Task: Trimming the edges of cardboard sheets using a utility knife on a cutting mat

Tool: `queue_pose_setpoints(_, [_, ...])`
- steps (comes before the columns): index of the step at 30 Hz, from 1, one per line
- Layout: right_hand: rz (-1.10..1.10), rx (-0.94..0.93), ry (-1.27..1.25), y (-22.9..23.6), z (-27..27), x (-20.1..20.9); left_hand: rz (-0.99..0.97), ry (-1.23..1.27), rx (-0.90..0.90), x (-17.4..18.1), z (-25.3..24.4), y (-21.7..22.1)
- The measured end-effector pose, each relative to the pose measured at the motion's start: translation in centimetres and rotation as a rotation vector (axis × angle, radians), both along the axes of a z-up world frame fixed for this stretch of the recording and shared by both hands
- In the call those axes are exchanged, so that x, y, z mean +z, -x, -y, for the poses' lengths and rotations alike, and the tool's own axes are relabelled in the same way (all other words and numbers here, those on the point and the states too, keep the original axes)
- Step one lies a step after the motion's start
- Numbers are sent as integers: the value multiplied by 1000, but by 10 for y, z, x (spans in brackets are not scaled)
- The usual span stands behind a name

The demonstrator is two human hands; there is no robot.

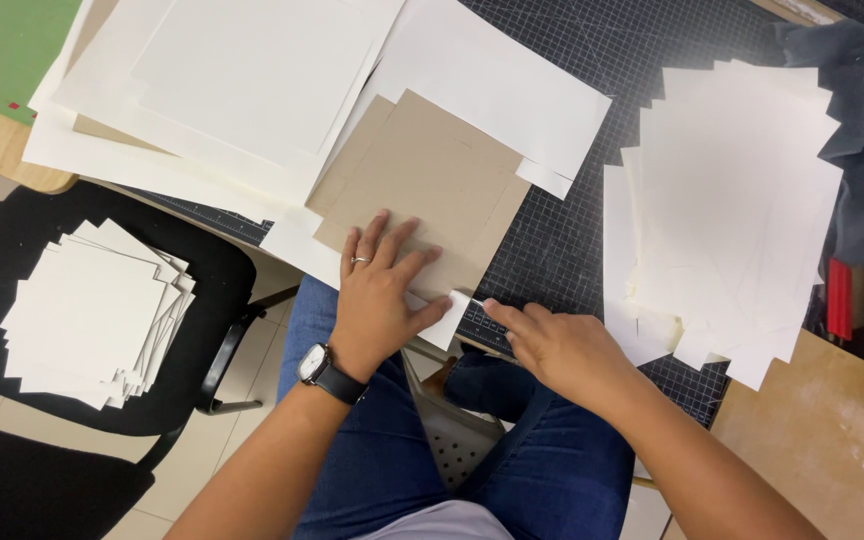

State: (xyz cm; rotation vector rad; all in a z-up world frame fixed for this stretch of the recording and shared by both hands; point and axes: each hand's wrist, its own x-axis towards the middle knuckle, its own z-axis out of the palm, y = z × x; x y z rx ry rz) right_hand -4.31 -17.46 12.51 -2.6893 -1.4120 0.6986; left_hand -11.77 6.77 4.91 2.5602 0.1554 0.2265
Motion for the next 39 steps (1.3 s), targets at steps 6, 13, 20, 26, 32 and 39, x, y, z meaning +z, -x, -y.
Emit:
queue_pose_setpoints(6, [51,87,82,-2,-3,12,-46,-56,20,4,1,2])
queue_pose_setpoints(13, [4,33,215,0,12,20,-50,-29,39,4,2,2])
queue_pose_setpoints(20, [-129,-100,92,7,9,28,-55,14,32,3,-1,0])
queue_pose_setpoints(26, [-85,-36,108,14,20,16,0,39,-24,1,-20,-11])
queue_pose_setpoints(32, [50,-157,211,14,105,-7,225,3,128,9,-68,-57])
queue_pose_setpoints(39, [-7,-171,-101,40,52,-10,41,-121,363,-23,-94,-128])
